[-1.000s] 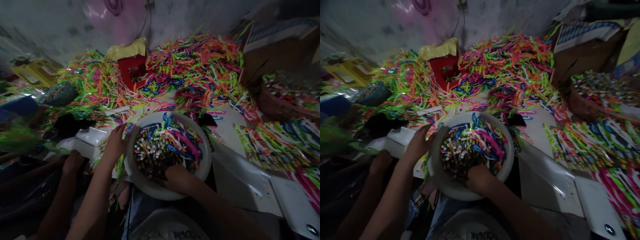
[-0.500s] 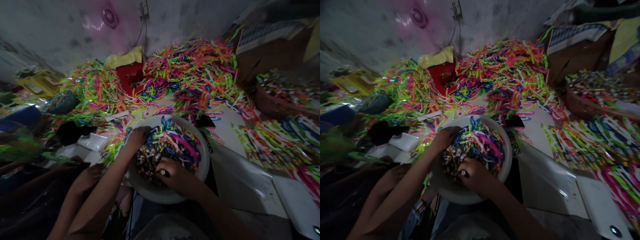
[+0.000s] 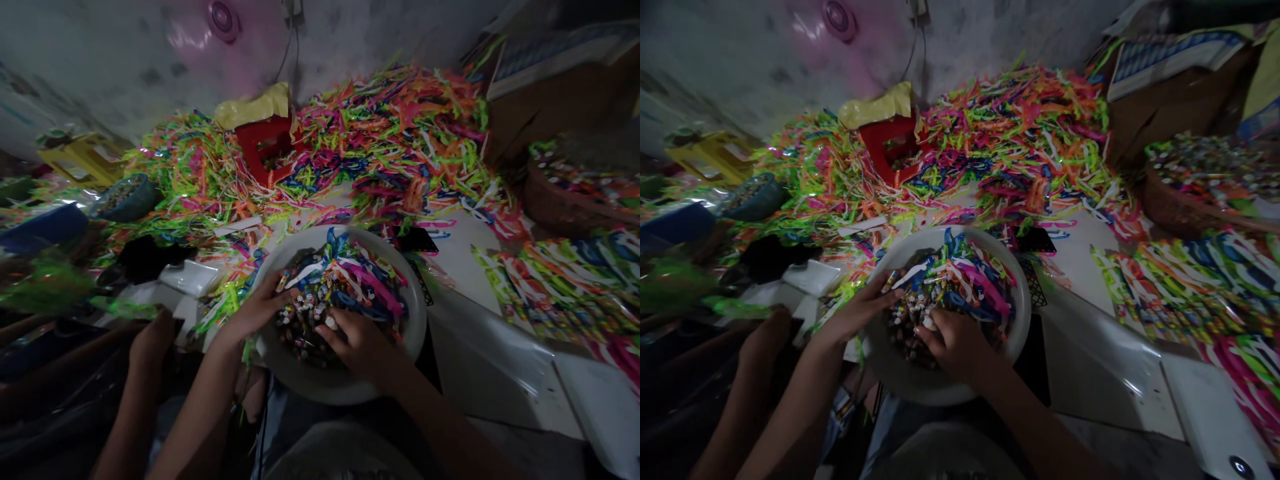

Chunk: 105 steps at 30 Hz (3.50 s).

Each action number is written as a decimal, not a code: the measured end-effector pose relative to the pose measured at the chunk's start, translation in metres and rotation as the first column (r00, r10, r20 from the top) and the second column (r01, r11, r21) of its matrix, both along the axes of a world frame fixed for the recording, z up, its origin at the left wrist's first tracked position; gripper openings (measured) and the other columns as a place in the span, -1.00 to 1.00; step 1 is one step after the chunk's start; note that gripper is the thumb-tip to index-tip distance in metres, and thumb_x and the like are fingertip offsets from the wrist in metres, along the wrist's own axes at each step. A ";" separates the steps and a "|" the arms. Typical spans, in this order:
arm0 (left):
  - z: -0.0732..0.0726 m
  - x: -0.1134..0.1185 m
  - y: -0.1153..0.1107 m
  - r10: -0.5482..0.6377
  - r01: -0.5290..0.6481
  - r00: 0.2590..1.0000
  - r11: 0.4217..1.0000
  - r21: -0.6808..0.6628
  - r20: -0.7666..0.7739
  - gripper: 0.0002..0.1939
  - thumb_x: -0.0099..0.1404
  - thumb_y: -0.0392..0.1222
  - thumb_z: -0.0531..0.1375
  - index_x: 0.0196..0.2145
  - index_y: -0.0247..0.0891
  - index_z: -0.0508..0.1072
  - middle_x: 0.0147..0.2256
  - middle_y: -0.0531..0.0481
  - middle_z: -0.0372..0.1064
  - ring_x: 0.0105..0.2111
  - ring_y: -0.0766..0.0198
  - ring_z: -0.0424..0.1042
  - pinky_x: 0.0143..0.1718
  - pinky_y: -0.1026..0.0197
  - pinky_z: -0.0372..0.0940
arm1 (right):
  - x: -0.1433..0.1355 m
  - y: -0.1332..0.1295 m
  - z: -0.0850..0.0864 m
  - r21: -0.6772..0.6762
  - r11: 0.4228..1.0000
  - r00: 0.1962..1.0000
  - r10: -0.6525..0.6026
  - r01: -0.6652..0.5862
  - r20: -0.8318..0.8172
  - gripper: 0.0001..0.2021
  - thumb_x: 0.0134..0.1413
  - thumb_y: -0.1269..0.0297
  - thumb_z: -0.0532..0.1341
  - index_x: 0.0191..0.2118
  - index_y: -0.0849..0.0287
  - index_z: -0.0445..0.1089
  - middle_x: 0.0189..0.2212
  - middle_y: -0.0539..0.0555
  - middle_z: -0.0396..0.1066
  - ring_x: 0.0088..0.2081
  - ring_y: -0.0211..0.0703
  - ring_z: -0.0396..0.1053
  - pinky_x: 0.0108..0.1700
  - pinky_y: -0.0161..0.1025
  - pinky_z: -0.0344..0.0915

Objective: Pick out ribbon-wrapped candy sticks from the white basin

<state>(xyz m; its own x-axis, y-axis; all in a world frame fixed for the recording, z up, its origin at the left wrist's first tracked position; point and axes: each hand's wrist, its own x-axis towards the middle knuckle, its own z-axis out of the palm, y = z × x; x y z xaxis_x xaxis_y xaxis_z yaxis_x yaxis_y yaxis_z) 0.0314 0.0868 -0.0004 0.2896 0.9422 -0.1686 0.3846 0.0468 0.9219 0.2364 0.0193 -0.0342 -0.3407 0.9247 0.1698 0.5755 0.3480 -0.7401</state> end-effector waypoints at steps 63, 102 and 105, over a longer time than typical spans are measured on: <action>-0.033 0.043 -0.049 0.480 -0.261 0.668 0.867 -0.424 0.569 -0.55 -0.01 -0.10 0.35 -0.16 -0.28 0.38 -0.30 -0.05 0.53 -0.33 0.16 0.53 -0.33 0.16 0.45 | 0.000 -0.027 -0.004 0.065 0.985 0.969 -0.168 0.158 0.180 -0.76 0.22 0.21 0.02 -0.10 0.15 0.33 -0.27 0.06 0.48 -0.28 -0.14 0.44 -0.29 -0.31 0.22; 0.022 -0.041 -0.057 0.281 -0.281 0.919 0.959 -0.041 0.276 -0.61 0.05 0.11 0.25 -0.20 -0.11 0.47 -0.53 0.02 0.47 -0.34 0.11 0.48 -0.39 0.12 0.37 | 0.012 -0.017 -0.015 -0.365 0.928 0.972 -0.153 0.080 -0.176 -0.64 0.03 0.00 0.17 -0.29 0.21 0.50 -0.41 0.12 0.48 -0.32 -0.02 0.41 -0.28 -0.22 0.30; 0.034 -0.081 -0.050 0.356 -0.367 0.916 0.930 0.028 0.188 -0.55 0.08 0.17 0.20 -0.12 -0.06 0.43 -0.57 0.02 0.44 -0.39 0.11 0.48 -0.46 0.10 0.36 | 0.008 -0.016 -0.011 -0.331 0.943 0.989 -0.072 0.025 -0.131 -0.57 -0.01 -0.02 0.23 -0.10 0.18 0.45 -0.17 0.13 0.44 -0.12 0.00 0.37 -0.07 -0.18 0.26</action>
<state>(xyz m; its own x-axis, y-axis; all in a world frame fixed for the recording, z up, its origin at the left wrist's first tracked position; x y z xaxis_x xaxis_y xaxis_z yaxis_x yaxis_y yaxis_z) -0.0494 0.0368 0.0336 -0.0527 0.9950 -0.0849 0.1830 0.0932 0.9787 0.2440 0.0028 -0.0454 -0.2888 0.9518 -0.1028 0.4681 0.0467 -0.8824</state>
